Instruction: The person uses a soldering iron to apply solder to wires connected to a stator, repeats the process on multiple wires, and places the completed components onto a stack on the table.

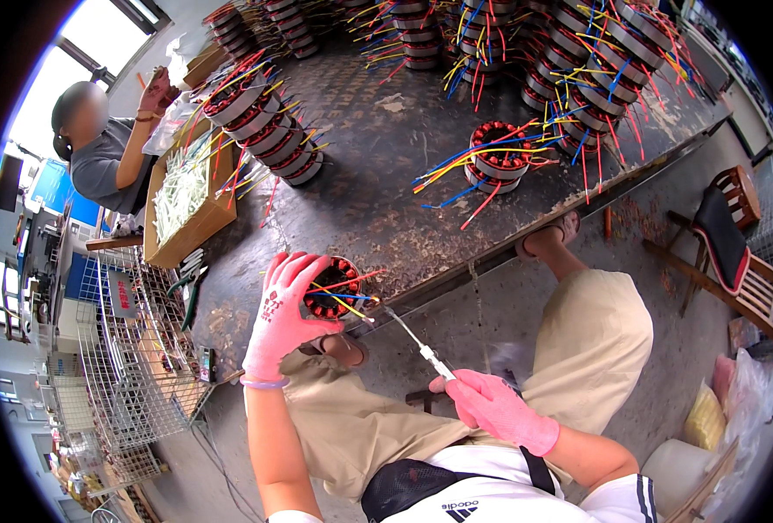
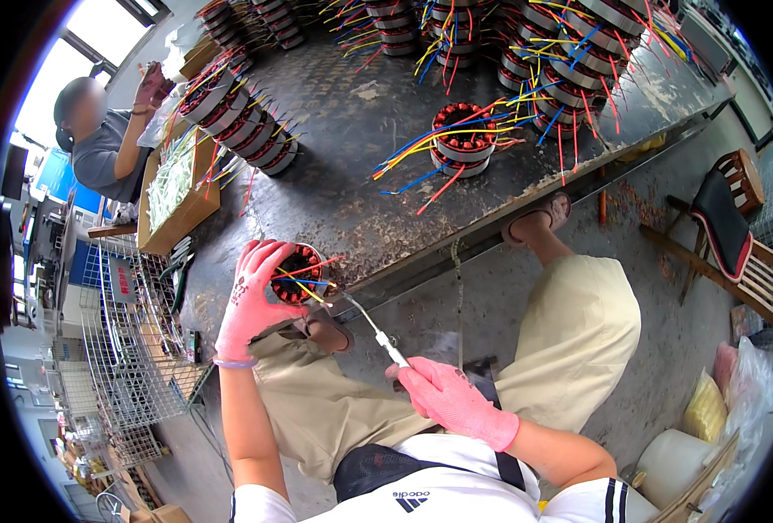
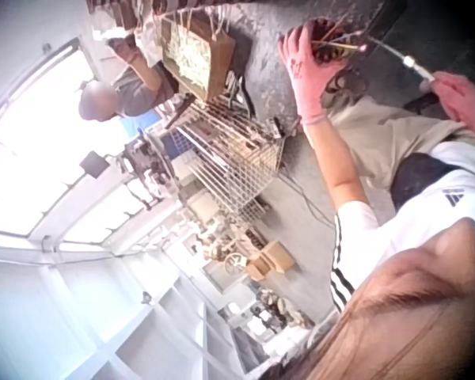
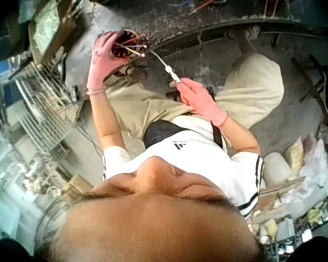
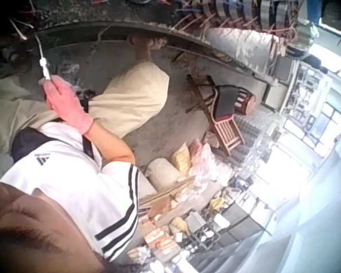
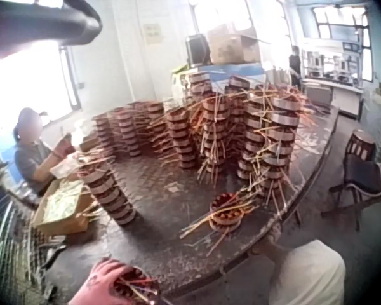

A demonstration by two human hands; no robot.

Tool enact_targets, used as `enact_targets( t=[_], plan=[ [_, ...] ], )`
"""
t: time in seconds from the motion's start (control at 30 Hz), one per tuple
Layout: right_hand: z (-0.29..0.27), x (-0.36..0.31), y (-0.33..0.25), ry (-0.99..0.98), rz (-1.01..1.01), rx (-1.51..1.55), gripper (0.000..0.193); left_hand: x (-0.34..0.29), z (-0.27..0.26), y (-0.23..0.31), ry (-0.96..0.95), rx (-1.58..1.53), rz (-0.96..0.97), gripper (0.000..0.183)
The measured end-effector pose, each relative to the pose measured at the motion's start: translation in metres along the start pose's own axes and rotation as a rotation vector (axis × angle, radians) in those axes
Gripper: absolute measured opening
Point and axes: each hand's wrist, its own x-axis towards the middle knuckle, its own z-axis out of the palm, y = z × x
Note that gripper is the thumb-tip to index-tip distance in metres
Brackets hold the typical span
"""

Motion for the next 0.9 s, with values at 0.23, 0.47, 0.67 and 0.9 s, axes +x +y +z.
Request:
enact_targets(
  t=[0.23,0.47,0.67,0.9],
  plan=[
    [0.0,-0.001,-0.003,0.006,0.002,-0.028,0.034,-0.001,0.001,-0.003,-0.002,0.006,0.011,0.093],
    [0.0,0.001,0.003,0.01,-0.005,0.013,0.035,0.002,0.0,0.002,0.002,0.002,0.004,0.091],
    [-0.001,-0.002,-0.001,0.002,-0.006,-0.008,0.036,0.0,-0.001,0.001,0.015,-0.002,0.013,0.091],
    [0.0,-0.001,-0.001,0.015,-0.044,-0.024,0.036,0.0,-0.001,0.005,0.036,0.022,0.007,0.092]
  ],
)
